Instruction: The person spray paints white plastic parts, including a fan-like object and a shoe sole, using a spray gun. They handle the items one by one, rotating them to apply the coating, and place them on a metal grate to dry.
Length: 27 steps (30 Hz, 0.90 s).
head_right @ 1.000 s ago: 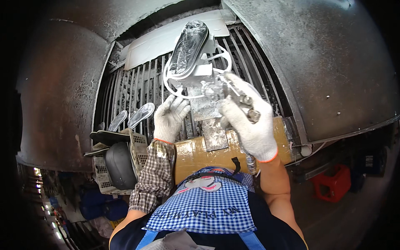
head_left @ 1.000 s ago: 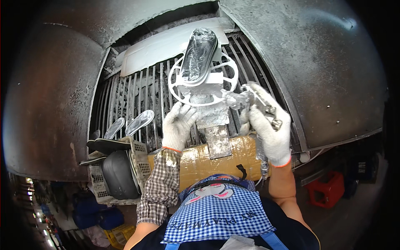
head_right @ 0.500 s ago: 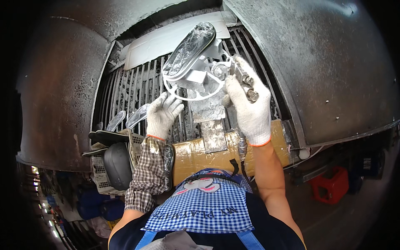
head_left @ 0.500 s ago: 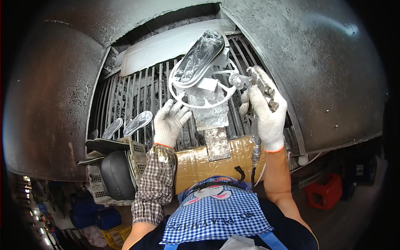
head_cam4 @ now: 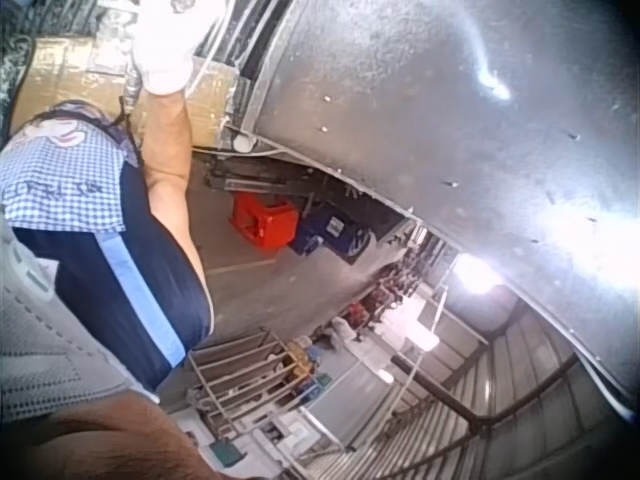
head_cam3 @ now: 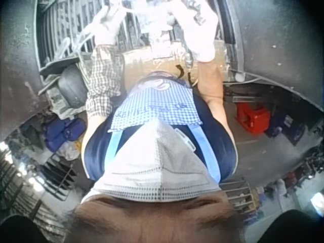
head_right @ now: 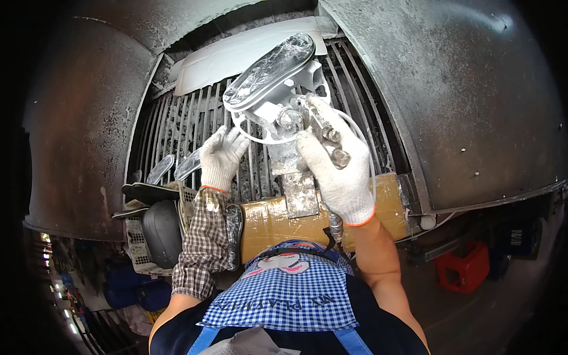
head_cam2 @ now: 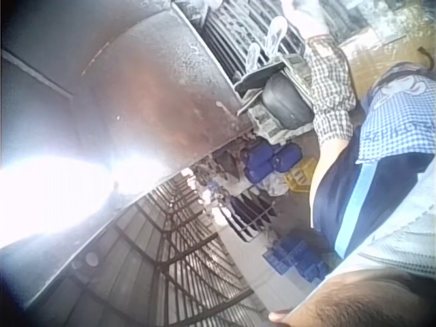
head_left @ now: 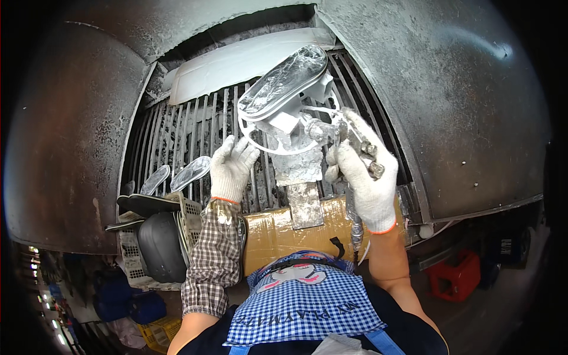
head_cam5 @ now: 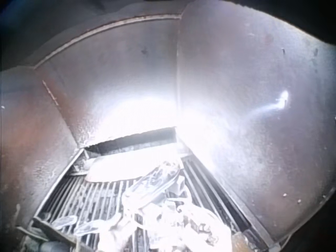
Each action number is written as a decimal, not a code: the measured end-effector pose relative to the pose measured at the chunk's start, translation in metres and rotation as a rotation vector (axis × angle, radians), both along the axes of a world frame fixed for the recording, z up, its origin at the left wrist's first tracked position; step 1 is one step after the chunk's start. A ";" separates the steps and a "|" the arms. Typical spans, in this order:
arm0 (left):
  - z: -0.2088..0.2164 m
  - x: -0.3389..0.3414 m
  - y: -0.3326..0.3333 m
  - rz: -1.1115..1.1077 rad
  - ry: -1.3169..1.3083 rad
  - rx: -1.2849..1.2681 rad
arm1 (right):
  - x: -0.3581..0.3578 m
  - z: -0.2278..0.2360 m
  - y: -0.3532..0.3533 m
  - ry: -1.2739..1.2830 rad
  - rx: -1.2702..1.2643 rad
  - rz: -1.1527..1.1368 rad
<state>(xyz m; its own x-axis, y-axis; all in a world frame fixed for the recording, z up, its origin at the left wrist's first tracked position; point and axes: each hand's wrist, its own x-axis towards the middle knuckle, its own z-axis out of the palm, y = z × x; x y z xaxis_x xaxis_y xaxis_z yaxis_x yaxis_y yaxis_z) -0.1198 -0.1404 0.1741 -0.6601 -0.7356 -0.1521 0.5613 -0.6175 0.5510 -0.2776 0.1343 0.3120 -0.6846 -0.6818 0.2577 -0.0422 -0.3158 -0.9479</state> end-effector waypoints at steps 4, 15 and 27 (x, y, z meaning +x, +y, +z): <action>-0.001 0.001 -0.009 -0.010 0.033 -0.020 | -0.007 -0.005 -0.007 0.069 0.016 -0.069; -0.005 -0.011 0.002 0.098 -0.087 -0.003 | -0.021 -0.003 -0.003 -0.159 -0.083 -0.152; -0.016 -0.021 0.079 -0.154 -0.002 0.042 | -0.004 0.001 -0.001 0.033 0.010 -0.304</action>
